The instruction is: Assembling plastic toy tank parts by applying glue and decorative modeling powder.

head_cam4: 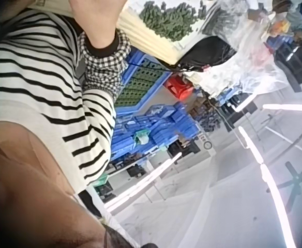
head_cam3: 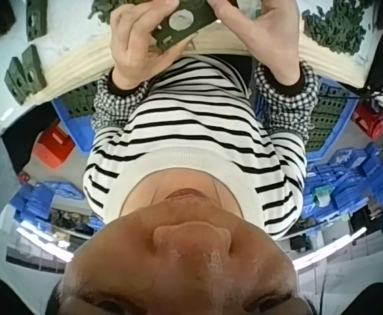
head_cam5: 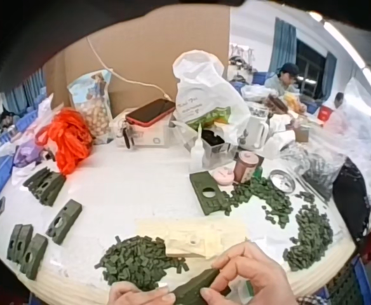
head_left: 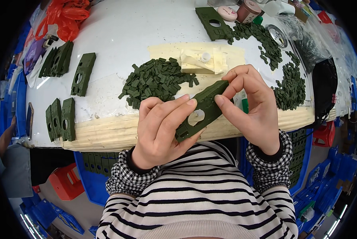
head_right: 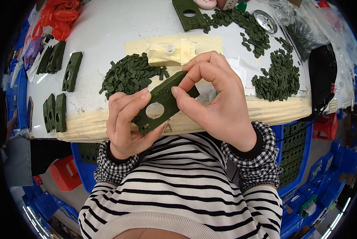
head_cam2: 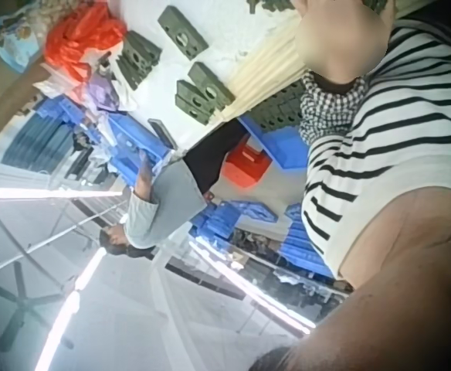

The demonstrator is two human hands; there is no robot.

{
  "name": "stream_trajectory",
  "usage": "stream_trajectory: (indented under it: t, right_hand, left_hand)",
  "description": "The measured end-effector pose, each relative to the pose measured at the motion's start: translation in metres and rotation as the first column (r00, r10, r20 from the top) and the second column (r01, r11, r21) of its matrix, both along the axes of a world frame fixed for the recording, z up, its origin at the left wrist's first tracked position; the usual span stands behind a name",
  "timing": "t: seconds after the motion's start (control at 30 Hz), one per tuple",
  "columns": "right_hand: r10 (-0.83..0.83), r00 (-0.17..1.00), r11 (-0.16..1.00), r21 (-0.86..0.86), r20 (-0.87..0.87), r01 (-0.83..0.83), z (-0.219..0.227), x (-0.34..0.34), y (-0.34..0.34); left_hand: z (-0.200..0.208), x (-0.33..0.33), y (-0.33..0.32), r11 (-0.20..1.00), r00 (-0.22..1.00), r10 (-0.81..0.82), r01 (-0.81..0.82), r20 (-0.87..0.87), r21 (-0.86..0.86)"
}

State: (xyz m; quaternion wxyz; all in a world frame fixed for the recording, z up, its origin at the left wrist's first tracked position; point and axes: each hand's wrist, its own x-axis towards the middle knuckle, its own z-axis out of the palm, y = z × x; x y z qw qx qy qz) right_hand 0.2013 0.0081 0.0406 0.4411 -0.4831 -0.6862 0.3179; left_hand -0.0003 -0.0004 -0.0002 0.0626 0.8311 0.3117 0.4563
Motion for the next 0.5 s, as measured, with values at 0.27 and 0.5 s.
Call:
stream_trajectory:
  t: [0.27,0.5]
  right_hand:
    - [0.017,0.961,0.975,-0.21,-0.276,-0.077,0.007,0.006,-0.011]
    - [-0.051,0.93,0.954,-0.292,-0.363,-0.062,0.01,0.005,-0.017]
  left_hand:
    - [0.001,0.001,0.001,0.988,0.989,-0.027,0.049,0.142,-0.148]
    - [0.004,-0.003,0.001,0.962,0.976,-0.09,0.137,0.198,-0.236]
